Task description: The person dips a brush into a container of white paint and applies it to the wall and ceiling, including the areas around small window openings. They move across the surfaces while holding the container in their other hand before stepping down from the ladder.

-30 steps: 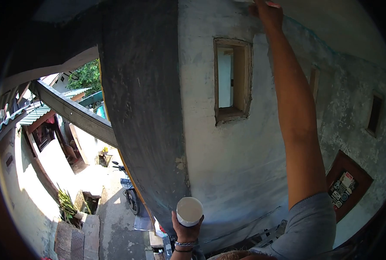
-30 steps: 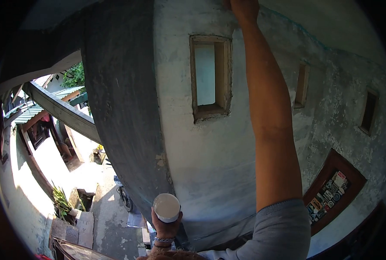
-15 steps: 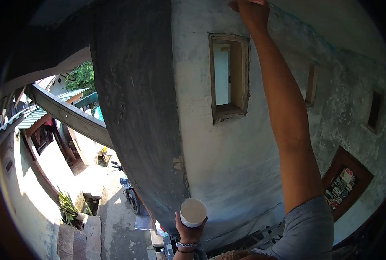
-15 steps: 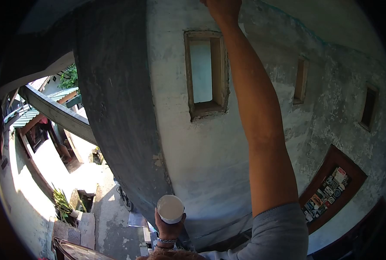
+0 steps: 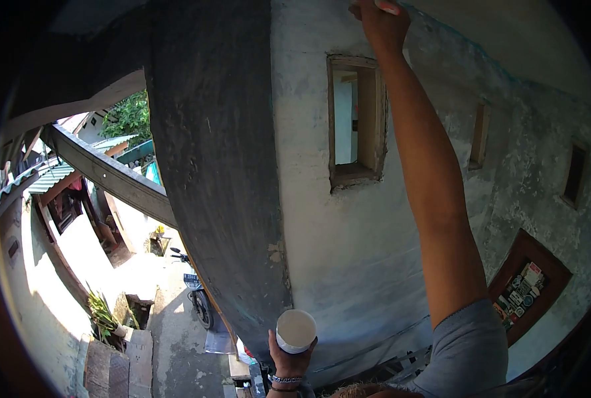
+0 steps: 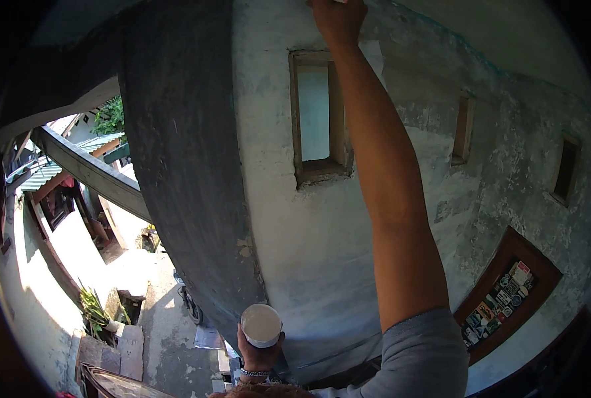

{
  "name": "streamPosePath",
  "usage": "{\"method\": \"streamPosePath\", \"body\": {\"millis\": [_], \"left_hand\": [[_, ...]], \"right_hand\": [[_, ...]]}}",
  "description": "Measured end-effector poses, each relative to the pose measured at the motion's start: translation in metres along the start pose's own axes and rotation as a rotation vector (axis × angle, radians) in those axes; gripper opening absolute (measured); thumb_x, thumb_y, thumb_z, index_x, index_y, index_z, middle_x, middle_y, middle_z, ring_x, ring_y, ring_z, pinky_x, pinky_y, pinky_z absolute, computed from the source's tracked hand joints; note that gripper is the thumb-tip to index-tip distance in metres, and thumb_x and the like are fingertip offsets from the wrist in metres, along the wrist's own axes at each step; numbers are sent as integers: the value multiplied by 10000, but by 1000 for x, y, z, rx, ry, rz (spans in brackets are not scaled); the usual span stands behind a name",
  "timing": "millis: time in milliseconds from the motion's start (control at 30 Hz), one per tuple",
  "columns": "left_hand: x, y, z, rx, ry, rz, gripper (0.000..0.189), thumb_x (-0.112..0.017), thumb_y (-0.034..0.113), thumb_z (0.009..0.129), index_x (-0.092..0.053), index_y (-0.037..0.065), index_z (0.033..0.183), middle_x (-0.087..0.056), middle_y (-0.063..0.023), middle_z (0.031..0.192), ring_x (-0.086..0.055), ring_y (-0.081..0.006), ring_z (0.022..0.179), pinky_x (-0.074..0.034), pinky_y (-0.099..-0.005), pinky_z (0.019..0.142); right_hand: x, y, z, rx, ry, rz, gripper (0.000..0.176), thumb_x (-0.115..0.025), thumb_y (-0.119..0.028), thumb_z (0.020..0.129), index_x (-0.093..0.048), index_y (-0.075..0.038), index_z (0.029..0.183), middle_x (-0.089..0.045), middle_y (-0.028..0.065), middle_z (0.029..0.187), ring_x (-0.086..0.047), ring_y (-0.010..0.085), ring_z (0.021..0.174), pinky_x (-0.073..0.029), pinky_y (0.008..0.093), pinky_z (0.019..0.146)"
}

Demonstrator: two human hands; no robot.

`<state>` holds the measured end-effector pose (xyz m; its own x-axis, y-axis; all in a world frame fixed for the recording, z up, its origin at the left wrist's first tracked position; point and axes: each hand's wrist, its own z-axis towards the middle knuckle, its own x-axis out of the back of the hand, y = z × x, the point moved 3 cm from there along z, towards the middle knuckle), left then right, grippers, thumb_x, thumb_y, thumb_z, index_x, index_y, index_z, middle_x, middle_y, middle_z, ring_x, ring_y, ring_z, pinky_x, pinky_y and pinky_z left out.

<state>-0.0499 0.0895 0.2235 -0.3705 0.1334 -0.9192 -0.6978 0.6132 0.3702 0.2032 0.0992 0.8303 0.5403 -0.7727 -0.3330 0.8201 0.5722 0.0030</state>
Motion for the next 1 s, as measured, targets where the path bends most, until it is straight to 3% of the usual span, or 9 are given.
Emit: {"method": "streamPosePath", "body": {"millis": [33,133,200,267,467,533,633,733,1000], "left_hand": [[0,-1,1,-4,-5,5,636,-407,674,882,-539,196,1280,-606,-44,1197,-568,-280,1098,-432,-469,882],[10,0,2,-9,-22,-2,641,-411,679,878,-540,195,1278,-606,-44,1198,-567,-280,1103,-435,-471,878],[15,0,0,-3,-11,-19,638,-411,678,879,-543,194,1273,-606,-44,1196,-567,-276,1099,-434,-469,876],[12,-1,-2,3,27,-36,630,-409,675,882,-546,194,1265,-606,-44,1191,-568,-270,1087,-430,-465,874],[-2,3,0,20,19,-14,609,-408,665,886,-548,198,1252,-609,-41,1166,-569,-254,1056,-415,-444,870],[-8,1,1,6,-1,-4,604,-409,659,888,-549,198,1251,-609,-40,1165,-567,-254,1061,-413,-445,868],[-10,-2,0,13,-2,-6,598,-409,654,889,-550,197,1247,-609,-38,1166,-565,-254,1067,-412,-445,863],[-7,-4,-1,27,10,-8,598,-406,654,890,-552,194,1244,-608,-37,1165,-565,-253,1066,-417,-439,849],[-1,-6,7,24,-38,-13,601,-427,642,882,-551,188,1256,-609,-53,1176,-571,-285,1080,-440,-444,851]], "right_hand": [[-10,2,11,48,49,-10,264,-669,-185,871,-632,13,699,-642,62,626,-590,143,553,-457,307,539],[-12,17,4,-102,53,22,261,-670,-181,868,-633,17,702,-643,57,625,-594,141,555,-461,310,545],[-1,21,-39,-117,-36,73,284,-670,-203,889,-674,60,996,-711,111,837,-703,160,716,-556,254,664],[16,20,-84,130,30,-136,240,-658,-213,872,-708,5,960,-722,98,763,-703,145,687,-531,276,645],[2,-14,-66,-33,-45,188,191,-640,-133,889,-691,29,975,-708,109,805,-713,159,709,-562,265,616],[-28,-13,-30,-68,-17,196,280,-664,-203,876,-632,16,704,-645,67,626,-597,140,552,-463,309,542],[-48,-11,-28,88,-83,54,292,-667,-224,887,-633,7,711,-652,74,642,-600,142,547,-463,298,533],[-36,-1,-84,28,-144,38,171,-655,-158,866,-706,-12,939,-707,84,721,-686,135,648,-523,257,589],[-11,-19,-79,63,-92,286,173,-661,-164,853,-709,-24,943,-670,47,659,-661,112,607,-510,255,573]]}}
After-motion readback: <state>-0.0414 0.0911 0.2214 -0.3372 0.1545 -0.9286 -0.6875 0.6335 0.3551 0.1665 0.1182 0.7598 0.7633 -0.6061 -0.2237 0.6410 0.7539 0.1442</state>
